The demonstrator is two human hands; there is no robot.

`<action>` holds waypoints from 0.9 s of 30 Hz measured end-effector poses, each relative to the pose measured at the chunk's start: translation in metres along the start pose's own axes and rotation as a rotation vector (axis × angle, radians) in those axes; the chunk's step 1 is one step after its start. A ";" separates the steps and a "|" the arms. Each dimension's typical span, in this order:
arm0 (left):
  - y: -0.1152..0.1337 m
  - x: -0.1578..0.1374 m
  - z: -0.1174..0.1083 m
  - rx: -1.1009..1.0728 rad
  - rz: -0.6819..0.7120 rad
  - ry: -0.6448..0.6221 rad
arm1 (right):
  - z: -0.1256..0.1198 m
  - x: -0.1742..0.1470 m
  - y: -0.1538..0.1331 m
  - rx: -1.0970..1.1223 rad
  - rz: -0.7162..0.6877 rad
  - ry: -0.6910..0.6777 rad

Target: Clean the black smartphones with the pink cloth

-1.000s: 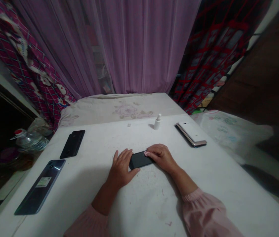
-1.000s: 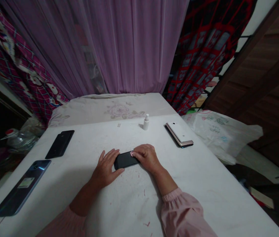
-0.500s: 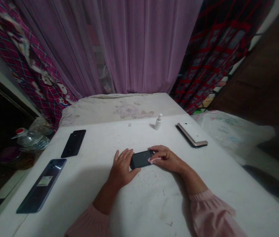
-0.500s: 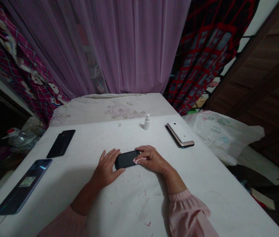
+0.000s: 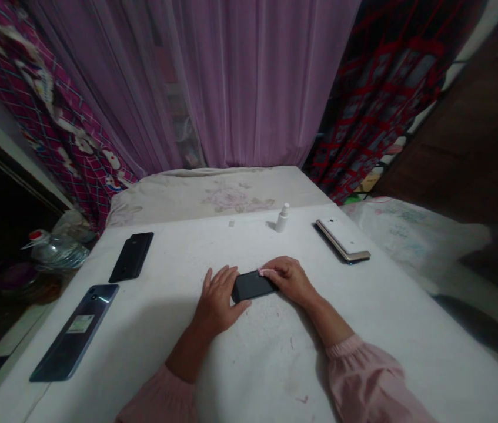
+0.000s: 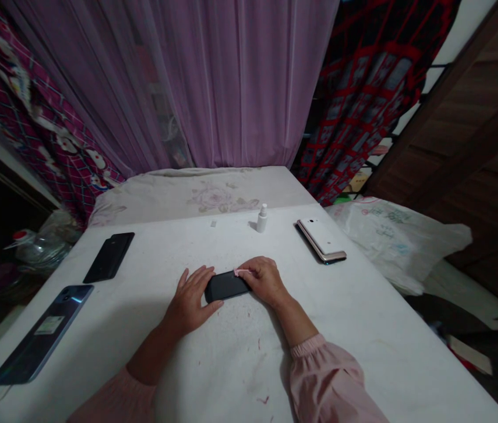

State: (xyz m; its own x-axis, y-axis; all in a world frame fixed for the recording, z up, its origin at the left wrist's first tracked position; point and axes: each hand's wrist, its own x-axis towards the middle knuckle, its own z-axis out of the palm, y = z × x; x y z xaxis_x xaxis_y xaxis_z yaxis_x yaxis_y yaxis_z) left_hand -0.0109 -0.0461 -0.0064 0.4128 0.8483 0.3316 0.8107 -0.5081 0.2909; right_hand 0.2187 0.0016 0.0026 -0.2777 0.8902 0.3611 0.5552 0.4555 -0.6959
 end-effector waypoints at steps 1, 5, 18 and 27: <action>0.000 0.000 0.000 -0.001 0.001 -0.001 | 0.000 0.000 0.000 0.002 0.000 -0.005; -0.001 0.000 0.000 -0.006 -0.001 0.001 | -0.007 -0.002 0.002 0.060 -0.041 -0.079; -0.003 -0.001 0.001 -0.019 0.000 0.012 | -0.031 -0.014 0.011 0.124 -0.024 -0.366; -0.004 -0.002 0.000 -0.018 0.004 0.001 | -0.018 -0.001 0.007 0.124 -0.019 -0.162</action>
State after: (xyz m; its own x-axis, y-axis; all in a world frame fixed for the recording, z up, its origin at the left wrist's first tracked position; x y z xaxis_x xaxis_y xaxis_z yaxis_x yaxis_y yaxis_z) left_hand -0.0146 -0.0458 -0.0079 0.4157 0.8463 0.3332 0.8013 -0.5141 0.3060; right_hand 0.2368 0.0034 0.0086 -0.4152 0.8665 0.2771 0.4511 0.4606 -0.7644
